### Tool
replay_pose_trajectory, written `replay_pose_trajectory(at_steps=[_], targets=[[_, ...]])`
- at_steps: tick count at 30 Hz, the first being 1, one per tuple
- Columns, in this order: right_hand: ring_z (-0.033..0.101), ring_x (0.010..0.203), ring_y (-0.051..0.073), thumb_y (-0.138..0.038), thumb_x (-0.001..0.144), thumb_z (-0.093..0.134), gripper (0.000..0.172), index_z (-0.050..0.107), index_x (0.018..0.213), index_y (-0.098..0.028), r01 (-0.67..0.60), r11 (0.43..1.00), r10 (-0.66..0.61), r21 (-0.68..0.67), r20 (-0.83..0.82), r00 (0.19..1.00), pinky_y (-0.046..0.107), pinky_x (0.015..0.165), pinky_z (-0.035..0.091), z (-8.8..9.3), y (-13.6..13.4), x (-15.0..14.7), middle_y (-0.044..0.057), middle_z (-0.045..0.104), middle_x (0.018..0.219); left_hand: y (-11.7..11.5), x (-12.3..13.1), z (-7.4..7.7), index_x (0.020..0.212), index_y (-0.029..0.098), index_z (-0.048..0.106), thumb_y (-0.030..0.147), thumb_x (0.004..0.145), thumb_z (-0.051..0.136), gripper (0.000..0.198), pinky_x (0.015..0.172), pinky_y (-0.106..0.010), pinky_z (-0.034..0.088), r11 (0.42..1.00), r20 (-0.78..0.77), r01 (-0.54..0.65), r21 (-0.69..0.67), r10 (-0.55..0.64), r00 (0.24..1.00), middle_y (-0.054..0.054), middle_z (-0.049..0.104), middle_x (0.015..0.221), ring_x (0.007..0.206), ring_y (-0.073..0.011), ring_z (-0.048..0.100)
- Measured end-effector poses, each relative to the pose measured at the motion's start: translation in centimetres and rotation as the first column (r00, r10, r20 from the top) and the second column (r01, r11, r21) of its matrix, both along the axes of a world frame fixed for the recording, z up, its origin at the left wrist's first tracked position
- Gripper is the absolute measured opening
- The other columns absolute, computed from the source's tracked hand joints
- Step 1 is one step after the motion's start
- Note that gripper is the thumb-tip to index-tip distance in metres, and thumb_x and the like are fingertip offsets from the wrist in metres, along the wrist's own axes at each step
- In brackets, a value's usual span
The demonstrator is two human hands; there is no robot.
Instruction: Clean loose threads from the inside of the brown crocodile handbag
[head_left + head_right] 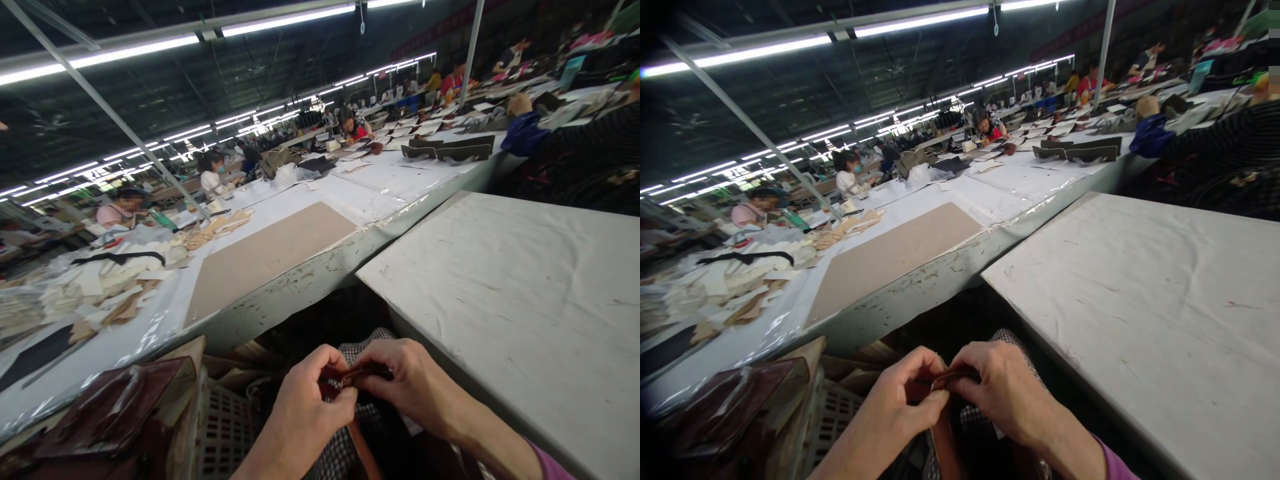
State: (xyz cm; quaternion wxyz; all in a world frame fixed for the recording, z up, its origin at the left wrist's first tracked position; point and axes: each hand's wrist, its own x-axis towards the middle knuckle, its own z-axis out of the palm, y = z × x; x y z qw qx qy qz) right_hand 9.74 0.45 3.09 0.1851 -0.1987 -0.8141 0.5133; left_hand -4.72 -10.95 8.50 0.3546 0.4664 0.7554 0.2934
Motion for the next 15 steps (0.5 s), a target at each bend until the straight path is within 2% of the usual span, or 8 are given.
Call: replay_pose_trajectory(at_steps=[3, 7, 12, 15], targets=[[0.065, 0.081, 0.013, -0.026, 0.085, 0.066, 0.010, 0.073, 0.092, -0.025, 0.001, 1.000, -0.001, 0.024, 0.001, 1.000, 0.021, 0.073, 0.046, 0.20, 0.08, 0.04, -0.004, 0.071, 0.086, -0.05, 0.08, 0.01, 0.084, 0.021, 0.055, 0.021, 0.080, 0.058, 0.006, 0.066, -0.022, 0.043, 1.000, 0.003, -0.003, -0.009, 0.003, 1.000, 0.004, 0.058, 0.079, 0.074, -0.0140, 0.054], [0.066, 0.078, 0.012, -0.020, 0.082, 0.065, 0.013, 0.074, 0.092, -0.023, 0.011, 1.000, -0.011, 0.024, -0.012, 1.000, 0.020, 0.073, 0.046, 0.17, 0.19, -0.16, -0.004, 0.072, 0.084, 0.04, 0.24, -0.03, 0.082, 0.021, 0.055, 0.020, 0.079, 0.058, 0.005, 0.069, -0.024, 0.044, 1.000, -0.067, -0.008, -0.003, 0.008, 0.998, 0.004, 0.059, 0.078, 0.073, -0.0142, 0.055], [0.066, 0.075, 0.009, -0.011, 0.077, 0.064, 0.018, 0.073, 0.087, -0.022, 0.023, 1.000, -0.023, -0.010, -0.014, 1.000, 0.018, 0.068, 0.044, -0.11, 0.16, -0.38, -0.005, 0.071, 0.080, -0.16, 0.11, -0.17, 0.081, 0.022, 0.056, 0.022, 0.079, 0.061, 0.006, 0.070, -0.024, 0.044, 1.000, -0.106, -0.012, 0.012, 0.013, 0.994, 0.004, 0.059, 0.077, 0.074, -0.0145, 0.055], [0.064, 0.071, 0.008, -0.009, 0.076, 0.063, 0.016, 0.072, 0.083, -0.020, 0.034, 0.999, -0.034, -0.038, -0.004, 0.999, 0.017, 0.064, 0.041, -0.01, 0.13, -0.53, -0.005, 0.070, 0.076, -0.20, -0.11, -0.50, 0.081, 0.021, 0.059, 0.025, 0.084, 0.059, 0.004, 0.066, -0.023, 0.044, 0.999, -0.097, 0.000, 0.049, 0.005, 0.995, 0.004, 0.060, 0.077, 0.071, -0.0137, 0.056]])
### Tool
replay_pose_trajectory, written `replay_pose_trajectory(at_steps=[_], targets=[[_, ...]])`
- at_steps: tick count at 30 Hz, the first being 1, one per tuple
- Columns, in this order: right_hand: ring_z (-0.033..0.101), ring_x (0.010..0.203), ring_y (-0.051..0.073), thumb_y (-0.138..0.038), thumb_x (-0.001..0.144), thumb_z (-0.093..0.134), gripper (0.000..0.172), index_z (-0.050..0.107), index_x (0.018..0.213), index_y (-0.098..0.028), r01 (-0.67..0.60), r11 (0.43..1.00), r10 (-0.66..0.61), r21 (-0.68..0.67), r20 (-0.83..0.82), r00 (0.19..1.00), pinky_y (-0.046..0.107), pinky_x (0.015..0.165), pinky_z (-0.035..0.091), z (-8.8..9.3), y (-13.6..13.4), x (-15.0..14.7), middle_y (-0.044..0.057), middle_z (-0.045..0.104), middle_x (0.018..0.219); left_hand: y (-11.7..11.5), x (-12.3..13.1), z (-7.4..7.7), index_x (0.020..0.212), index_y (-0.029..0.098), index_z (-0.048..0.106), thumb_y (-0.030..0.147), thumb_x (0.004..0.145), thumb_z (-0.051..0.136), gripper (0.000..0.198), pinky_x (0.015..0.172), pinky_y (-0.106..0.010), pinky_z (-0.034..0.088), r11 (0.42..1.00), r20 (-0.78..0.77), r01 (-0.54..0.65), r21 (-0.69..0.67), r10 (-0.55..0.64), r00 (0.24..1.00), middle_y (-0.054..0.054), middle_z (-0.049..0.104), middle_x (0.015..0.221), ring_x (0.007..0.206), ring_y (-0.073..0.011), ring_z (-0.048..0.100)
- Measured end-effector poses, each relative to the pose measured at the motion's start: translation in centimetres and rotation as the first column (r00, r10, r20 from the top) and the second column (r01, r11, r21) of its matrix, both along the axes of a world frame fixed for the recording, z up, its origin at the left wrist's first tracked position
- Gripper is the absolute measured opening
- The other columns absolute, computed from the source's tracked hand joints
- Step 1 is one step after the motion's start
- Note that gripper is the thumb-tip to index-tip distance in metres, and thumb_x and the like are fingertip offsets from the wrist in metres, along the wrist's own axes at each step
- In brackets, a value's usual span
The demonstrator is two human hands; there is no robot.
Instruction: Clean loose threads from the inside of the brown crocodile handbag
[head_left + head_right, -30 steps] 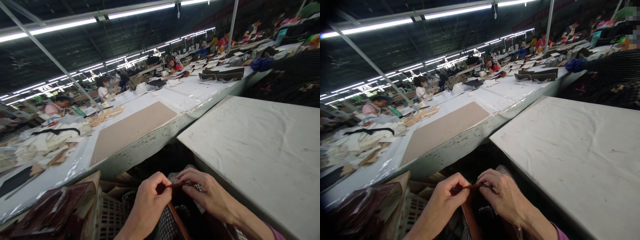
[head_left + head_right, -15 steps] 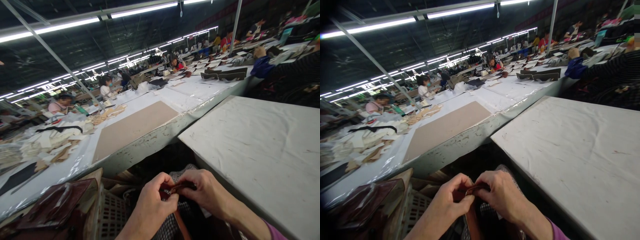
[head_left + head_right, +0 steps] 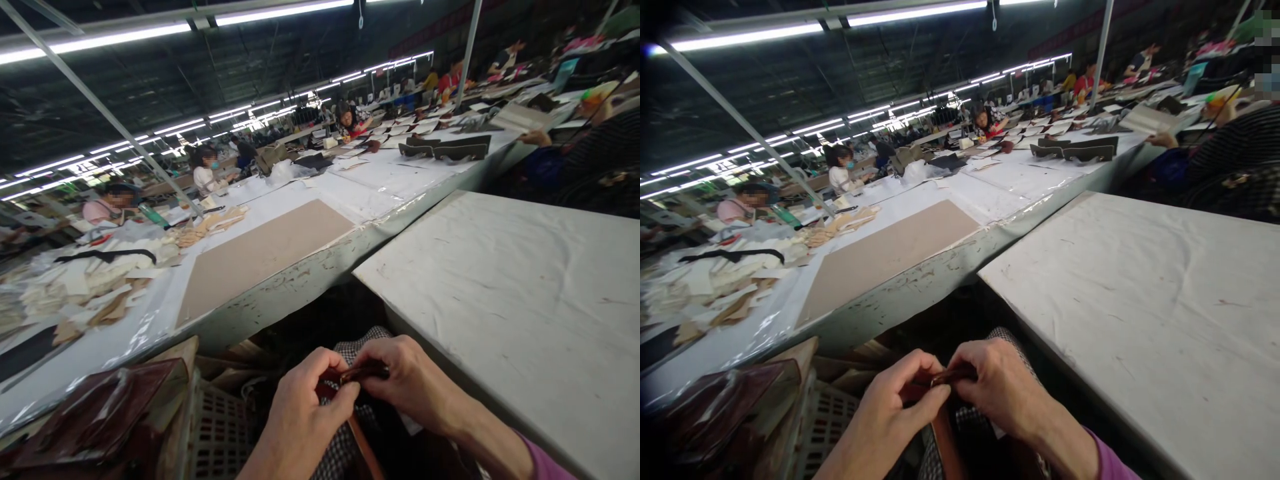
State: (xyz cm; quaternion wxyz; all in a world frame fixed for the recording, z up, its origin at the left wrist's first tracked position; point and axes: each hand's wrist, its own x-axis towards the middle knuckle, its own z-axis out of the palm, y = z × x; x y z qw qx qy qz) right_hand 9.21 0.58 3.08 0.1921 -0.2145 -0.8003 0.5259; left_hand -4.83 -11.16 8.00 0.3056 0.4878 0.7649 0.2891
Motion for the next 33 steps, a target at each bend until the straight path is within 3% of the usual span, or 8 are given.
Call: replay_pose_trajectory(at_steps=[5, 11, 16, 23, 29, 33], targets=[[0.064, 0.067, 0.010, -0.017, 0.079, 0.068, 0.006, 0.073, 0.079, -0.018, 0.003, 0.995, -0.005, -0.100, -0.016, 1.000, 0.017, 0.059, 0.041, 0.2, 0.3, 0.0, -0.004, 0.069, 0.070, 0.1, -0.4, -0.8, 0.076, 0.020, 0.059, 0.027, 0.090, 0.054, 0.017, 0.063, -0.024, 0.040, 0.995, -0.130, 0.042, 0.086, -0.031, 0.991, 0.003, 0.057, 0.071, 0.066, -0.0132, 0.053], [0.068, 0.088, 0.014, -0.024, 0.093, 0.058, 0.023, 0.075, 0.106, -0.029, -0.133, 0.958, 0.112, -0.254, -0.096, 0.989, 0.020, 0.080, 0.049, 0.3, 0.7, 1.4, -0.006, 0.073, 0.092, -0.1, -0.7, -1.2, 0.075, 0.019, 0.058, 0.029, 0.092, 0.053, 0.020, 0.064, -0.024, 0.041, 0.986, -0.161, 0.097, 0.138, -0.074, 0.984, 0.002, 0.058, 0.072, 0.066, -0.0131, 0.055], [0.066, 0.086, 0.011, -0.026, 0.098, 0.050, 0.026, 0.072, 0.112, -0.030, -0.093, 0.983, 0.081, -0.159, -0.080, 0.994, 0.018, 0.076, 0.046, 0.8, -0.1, 2.2, -0.006, 0.070, 0.091, 0.2, -0.4, -1.0, 0.072, 0.019, 0.055, 0.026, 0.091, 0.053, 0.020, 0.063, -0.024, 0.040, 0.985, -0.153, 0.109, 0.134, -0.088, 0.984, 0.002, 0.054, 0.071, 0.066, -0.0132, 0.053], [0.058, 0.065, 0.008, -0.020, 0.094, 0.048, 0.025, 0.072, 0.094, -0.020, 0.023, 1.000, -0.023, -0.013, -0.048, 0.999, 0.019, 0.062, 0.038, 0.5, -1.4, 2.0, -0.003, 0.068, 0.077, 0.4, 0.4, -0.7, 0.069, 0.019, 0.056, 0.026, 0.086, 0.057, 0.019, 0.063, -0.024, 0.042, 0.989, -0.177, 0.062, 0.137, -0.037, 0.983, 0.002, 0.056, 0.068, 0.063, -0.0136, 0.054], [0.061, 0.072, 0.009, -0.021, 0.096, 0.046, 0.030, 0.070, 0.114, -0.026, -0.024, 0.997, 0.017, -0.076, -0.083, 0.996, 0.018, 0.066, 0.041, 0.5, -1.0, 2.9, -0.004, 0.068, 0.081, 0.7, 0.9, 0.0, 0.067, 0.018, 0.059, 0.029, 0.085, 0.057, 0.020, 0.060, -0.025, 0.041, 0.995, -0.130, 0.023, 0.095, -0.010, 0.991, 0.001, 0.058, 0.066, 0.062, -0.0148, 0.054], [0.064, 0.089, 0.012, -0.019, 0.095, 0.047, 0.031, 0.067, 0.118, -0.024, -0.058, 0.985, 0.038, -0.162, -0.118, 0.992, 0.021, 0.081, 0.047, 0.8, -0.3, 3.8, -0.001, 0.070, 0.099, 0.7, 1.0, 0.2, 0.069, 0.019, 0.060, 0.029, 0.085, 0.057, 0.019, 0.061, -0.025, 0.041, 0.997, -0.113, 0.029, 0.078, -0.020, 0.993, 0.001, 0.058, 0.067, 0.064, -0.0154, 0.054]])
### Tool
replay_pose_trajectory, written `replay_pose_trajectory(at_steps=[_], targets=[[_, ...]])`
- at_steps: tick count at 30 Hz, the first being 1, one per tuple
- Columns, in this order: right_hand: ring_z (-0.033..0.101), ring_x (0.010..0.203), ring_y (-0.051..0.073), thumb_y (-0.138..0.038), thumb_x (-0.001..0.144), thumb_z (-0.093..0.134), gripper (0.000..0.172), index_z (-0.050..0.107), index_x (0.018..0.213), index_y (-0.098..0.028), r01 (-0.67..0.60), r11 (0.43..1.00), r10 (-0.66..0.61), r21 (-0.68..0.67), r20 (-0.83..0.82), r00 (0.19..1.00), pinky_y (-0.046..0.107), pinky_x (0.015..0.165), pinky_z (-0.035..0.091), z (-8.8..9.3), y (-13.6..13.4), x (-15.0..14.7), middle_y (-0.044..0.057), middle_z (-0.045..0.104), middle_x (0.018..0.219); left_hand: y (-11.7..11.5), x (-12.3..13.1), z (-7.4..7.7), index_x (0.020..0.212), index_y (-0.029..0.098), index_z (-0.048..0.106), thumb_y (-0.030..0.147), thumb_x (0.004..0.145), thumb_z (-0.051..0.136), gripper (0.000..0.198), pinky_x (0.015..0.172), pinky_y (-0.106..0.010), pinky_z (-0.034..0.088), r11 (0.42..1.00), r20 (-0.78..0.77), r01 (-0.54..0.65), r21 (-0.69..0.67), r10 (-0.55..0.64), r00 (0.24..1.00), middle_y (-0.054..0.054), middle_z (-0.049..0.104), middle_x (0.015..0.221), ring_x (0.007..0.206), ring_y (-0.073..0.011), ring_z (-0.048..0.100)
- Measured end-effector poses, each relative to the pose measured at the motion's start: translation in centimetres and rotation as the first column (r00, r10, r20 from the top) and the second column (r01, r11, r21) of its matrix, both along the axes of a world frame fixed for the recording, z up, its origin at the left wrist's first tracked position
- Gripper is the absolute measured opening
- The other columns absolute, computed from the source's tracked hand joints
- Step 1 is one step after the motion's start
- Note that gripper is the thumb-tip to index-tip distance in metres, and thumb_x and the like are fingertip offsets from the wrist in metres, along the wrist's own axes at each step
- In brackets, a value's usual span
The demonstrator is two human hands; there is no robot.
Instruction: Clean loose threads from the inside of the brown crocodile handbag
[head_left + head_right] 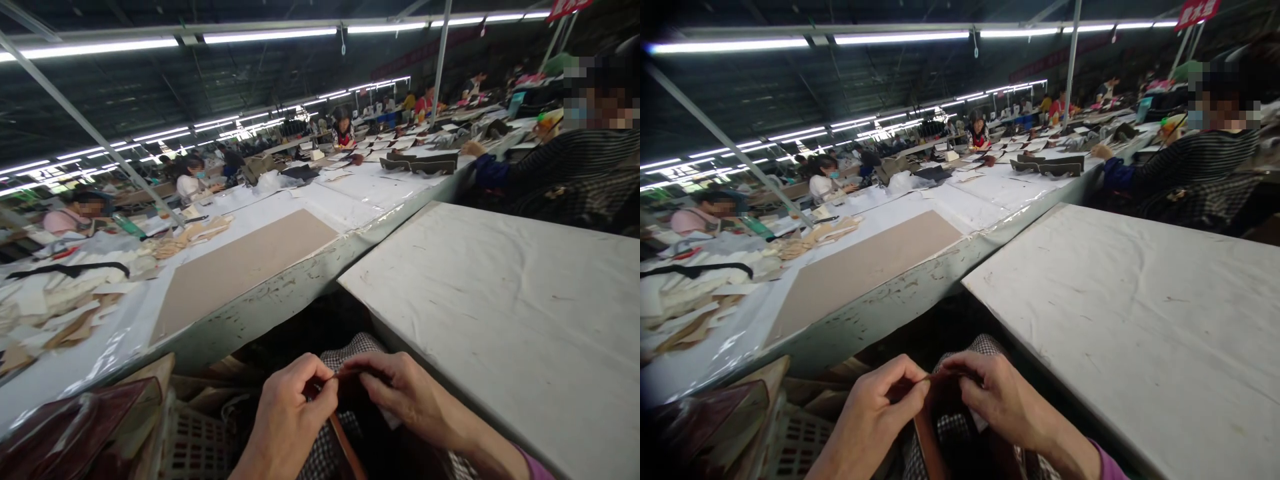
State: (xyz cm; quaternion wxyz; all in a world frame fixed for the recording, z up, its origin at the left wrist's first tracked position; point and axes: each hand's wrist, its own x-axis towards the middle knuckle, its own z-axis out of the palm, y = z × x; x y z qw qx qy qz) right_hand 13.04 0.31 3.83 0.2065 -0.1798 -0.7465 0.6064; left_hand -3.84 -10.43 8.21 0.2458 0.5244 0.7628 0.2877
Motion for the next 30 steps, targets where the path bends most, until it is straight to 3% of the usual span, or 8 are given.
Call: replay_pose_trajectory(at_steps=[4, 8, 10, 13, 17, 22, 26, 30], targets=[[0.061, 0.111, 0.019, -0.009, 0.087, 0.050, 0.039, 0.062, 0.122, -0.021, -0.067, 0.960, 0.060, -0.272, -0.036, 0.998, 0.030, 0.098, 0.048, -0.6, 0.4, 1.6, 0.003, 0.067, 0.117, 0.0, -0.1, -0.1, 0.070, 0.019, 0.058, 0.031, 0.087, 0.054, 0.021, 0.061, -0.025, 0.040, 1.000, -0.014, 0.003, 0.004, -0.003, 1.000, 0.002, 0.057, 0.067, 0.063, -0.0147, 0.053], [0.061, 0.114, 0.023, -0.011, 0.086, 0.052, 0.049, 0.053, 0.133, -0.023, -0.109, 0.912, 0.116, -0.395, -0.007, 0.993, 0.033, 0.091, 0.053, -0.9, 0.6, 3.1, 0.005, 0.063, 0.123, 0.0, 0.0, -0.1, 0.070, 0.020, 0.058, 0.030, 0.086, 0.054, 0.020, 0.061, -0.024, 0.039, 1.000, -0.053, 0.009, 0.011, -0.008, 0.999, 0.002, 0.057, 0.067, 0.063, -0.0142, 0.053], [0.060, 0.114, 0.022, -0.020, 0.088, 0.059, 0.049, 0.051, 0.136, -0.023, -0.072, 0.949, 0.097, -0.308, 0.064, 0.993, 0.034, 0.095, 0.052, -0.5, 0.9, 3.2, 0.006, 0.059, 0.131, 0.1, 0.2, -0.1, 0.069, 0.020, 0.057, 0.030, 0.086, 0.054, 0.020, 0.061, -0.024, 0.039, 1.000, -0.071, 0.009, 0.015, -0.008, 0.997, 0.002, 0.057, 0.067, 0.063, -0.0143, 0.053], [0.056, 0.119, 0.021, -0.034, 0.085, 0.068, 0.050, 0.056, 0.133, -0.025, -0.035, 0.999, 0.039, -0.037, 0.129, 0.991, 0.033, 0.103, 0.045, 0.8, 1.3, 2.5, 0.004, 0.053, 0.138, 0.3, 0.7, 0.0, 0.068, 0.020, 0.057, 0.030, 0.085, 0.055, 0.020, 0.062, -0.025, 0.039, 1.000, -0.086, 0.019, 0.012, -0.018, 0.996, 0.002, 0.058, 0.067, 0.064, -0.0146, 0.054], [0.064, 0.099, 0.018, -0.029, 0.086, 0.067, 0.033, 0.066, 0.119, -0.025, -0.045, 0.976, 0.008, 0.213, 0.171, 0.985, 0.028, 0.088, 0.048, 1.7, 1.2, 1.2, -0.001, 0.069, 0.109, 0.3, 0.9, 0.0, 0.068, 0.020, 0.056, 0.029, 0.084, 0.054, 0.019, 0.063, -0.025, 0.039, 0.999, -0.131, 0.027, 0.020, -0.024, 0.991, 0.002, 0.058, 0.067, 0.063, -0.0150, 0.055], [0.067, 0.086, 0.013, -0.026, 0.090, 0.061, 0.017, 0.073, 0.102, -0.026, 0.109, 0.983, -0.128, 0.147, 0.126, 0.984, 0.020, 0.078, 0.047, -0.1, 0.5, 1.4, -0.005, 0.072, 0.095, 0.3, 0.6, -0.1, 0.069, 0.020, 0.056, 0.033, 0.086, 0.053, 0.021, 0.063, -0.024, 0.039, 1.000, -0.155, 0.019, 0.009, -0.017, 0.988, 0.003, 0.058, 0.066, 0.063, -0.0148, 0.055], [0.067, 0.089, 0.012, -0.031, 0.096, 0.054, 0.022, 0.072, 0.108, -0.027, 0.182, 0.965, -0.194, 0.191, 0.045, 0.980, 0.019, 0.079, 0.046, -1.5, 0.2, 1.8, -0.003, 0.072, 0.098, 0.9, 0.6, -0.2, 0.069, 0.021, 0.056, 0.032, 0.085, 0.053, 0.020, 0.063, -0.024, 0.039, 1.000, -0.162, 0.015, -0.005, -0.016, 0.987, 0.004, 0.059, 0.067, 0.063, -0.0145, 0.056], [0.065, 0.081, 0.012, -0.034, 0.097, 0.050, 0.025, 0.072, 0.100, -0.022, 0.206, 0.952, -0.226, 0.226, 0.064, 0.972, 0.020, 0.074, 0.045, -2.1, 0.2, 1.8, -0.001, 0.071, 0.091, 1.5, 0.8, -0.4, 0.070, 0.021, 0.056, 0.032, 0.085, 0.053, 0.019, 0.064, -0.025, 0.039, 1.000, -0.160, 0.025, -0.019, -0.028, 0.987, 0.004, 0.059, 0.067, 0.063, -0.0147, 0.056]])
